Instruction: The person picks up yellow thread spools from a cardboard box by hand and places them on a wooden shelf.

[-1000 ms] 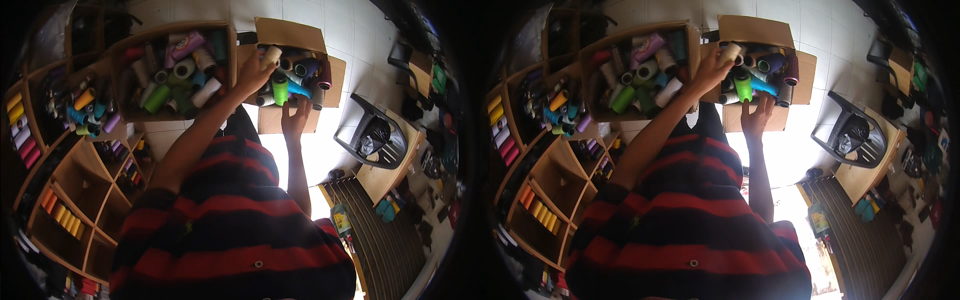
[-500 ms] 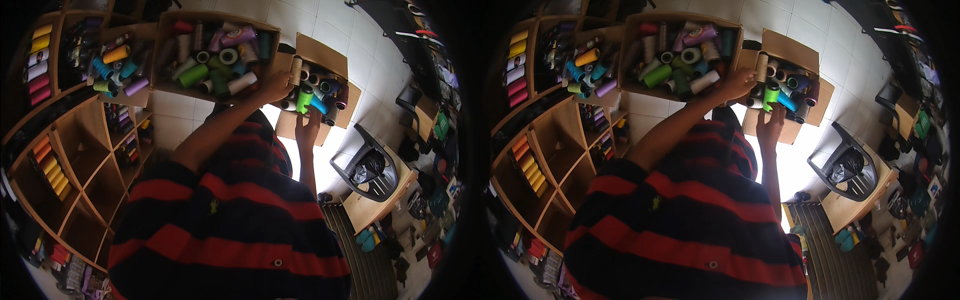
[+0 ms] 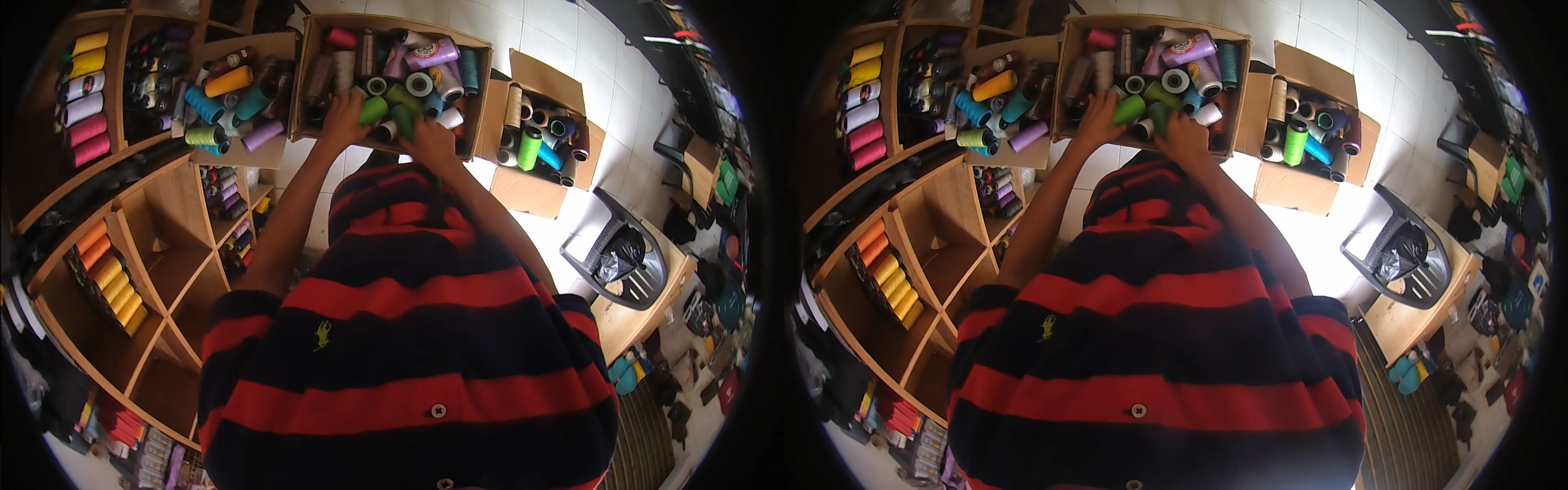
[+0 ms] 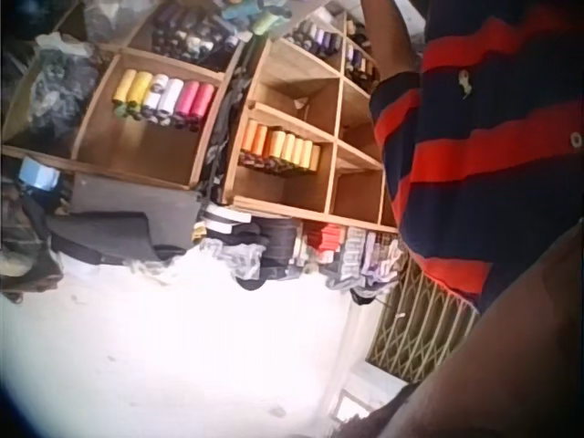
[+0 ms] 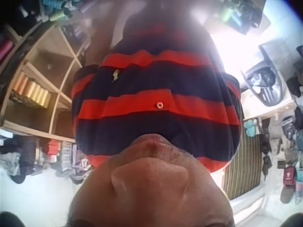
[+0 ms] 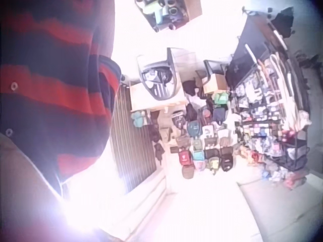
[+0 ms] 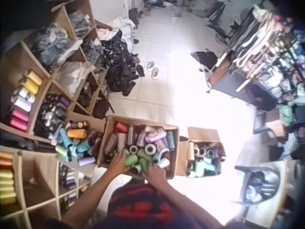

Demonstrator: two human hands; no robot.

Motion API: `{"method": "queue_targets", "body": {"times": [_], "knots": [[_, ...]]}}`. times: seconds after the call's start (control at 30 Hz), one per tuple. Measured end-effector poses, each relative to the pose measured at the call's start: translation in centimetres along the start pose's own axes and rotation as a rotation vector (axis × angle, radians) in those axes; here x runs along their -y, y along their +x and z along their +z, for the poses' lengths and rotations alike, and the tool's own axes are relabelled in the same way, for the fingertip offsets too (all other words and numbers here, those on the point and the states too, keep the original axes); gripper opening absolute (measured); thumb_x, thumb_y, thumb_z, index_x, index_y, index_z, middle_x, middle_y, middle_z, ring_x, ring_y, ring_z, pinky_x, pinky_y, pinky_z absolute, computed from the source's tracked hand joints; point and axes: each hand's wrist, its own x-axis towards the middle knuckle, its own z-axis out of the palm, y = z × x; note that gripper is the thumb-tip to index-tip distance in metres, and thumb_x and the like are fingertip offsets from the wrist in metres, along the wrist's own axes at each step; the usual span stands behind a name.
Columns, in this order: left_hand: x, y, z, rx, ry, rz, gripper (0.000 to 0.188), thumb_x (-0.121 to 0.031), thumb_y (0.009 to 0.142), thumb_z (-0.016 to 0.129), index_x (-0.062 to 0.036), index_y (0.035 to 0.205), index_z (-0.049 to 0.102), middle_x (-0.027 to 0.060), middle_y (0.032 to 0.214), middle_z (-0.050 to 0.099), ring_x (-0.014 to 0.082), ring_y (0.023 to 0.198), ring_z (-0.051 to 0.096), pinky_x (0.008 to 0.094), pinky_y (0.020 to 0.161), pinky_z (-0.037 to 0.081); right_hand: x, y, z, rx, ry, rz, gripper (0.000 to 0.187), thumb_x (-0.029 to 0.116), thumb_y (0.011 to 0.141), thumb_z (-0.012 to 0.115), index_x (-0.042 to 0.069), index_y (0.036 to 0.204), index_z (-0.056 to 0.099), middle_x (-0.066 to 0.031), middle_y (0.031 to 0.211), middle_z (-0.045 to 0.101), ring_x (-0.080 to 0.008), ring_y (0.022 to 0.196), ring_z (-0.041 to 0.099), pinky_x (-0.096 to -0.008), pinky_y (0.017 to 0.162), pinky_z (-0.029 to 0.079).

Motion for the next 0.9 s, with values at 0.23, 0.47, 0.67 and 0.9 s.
{"method": "queue_targets", "body": {"times": [0.23,0.47,0.67,0.9], "knots": [[-0.3,1.3,1.2,0.110,0.148,-0.127,0.075,-0.032,0.064,0.086,-0.0162,0.126,0.047,0.0179,0.129,0.040,0.0450,0.117,0.050,0.0530,0.102,0.043,-4.2,-0.8,-0.5,0.158,0.718,0.261,0.049,0.037,0.082,0.066,-0.001,0.111,0.059,-0.0183,0.102,0.064,-0.0294,0.089,0.067,-0.0374,0.073,0.054],[0.4,2.2,0.9,0.151,0.011,-0.068,0.075,-0.028,0.057,0.085,-0.0218,0.125,0.053,0.0175,0.131,0.039,0.0479,0.112,0.052,0.0533,0.098,0.046,-9.1,-8.4,-1.7,-0.390,1.841,0.467,0.045,0.014,0.089,0.060,0.002,0.125,0.037,-0.0210,0.113,0.058,-0.0331,0.096,0.064,-0.0451,0.077,0.053],[-0.7,2.4,0.8,0.197,0.088,-0.100,0.079,-0.025,0.059,0.083,-0.0267,0.131,0.051,0.0188,0.135,0.037,0.0510,0.113,0.051,0.0544,0.098,0.044,-18.6,-11.5,1.0,-0.863,1.833,0.883,0.050,0.030,0.090,0.064,-0.005,0.120,0.045,-0.0200,0.101,0.061,-0.0327,0.078,0.068,-0.0429,0.061,0.058],[-2.0,0.7,-0.7,-0.033,0.034,-0.063,0.080,-0.015,0.057,0.083,-0.0181,0.130,0.050,0.0259,0.132,0.037,0.0503,0.113,0.049,0.0542,0.098,0.043,-25.3,-11.9,0.7,-0.842,1.449,1.311,0.066,0.034,0.076,0.077,-0.008,0.115,0.045,-0.0232,0.096,0.057,-0.0345,0.060,0.065,-0.0385,0.040,0.051]]}}
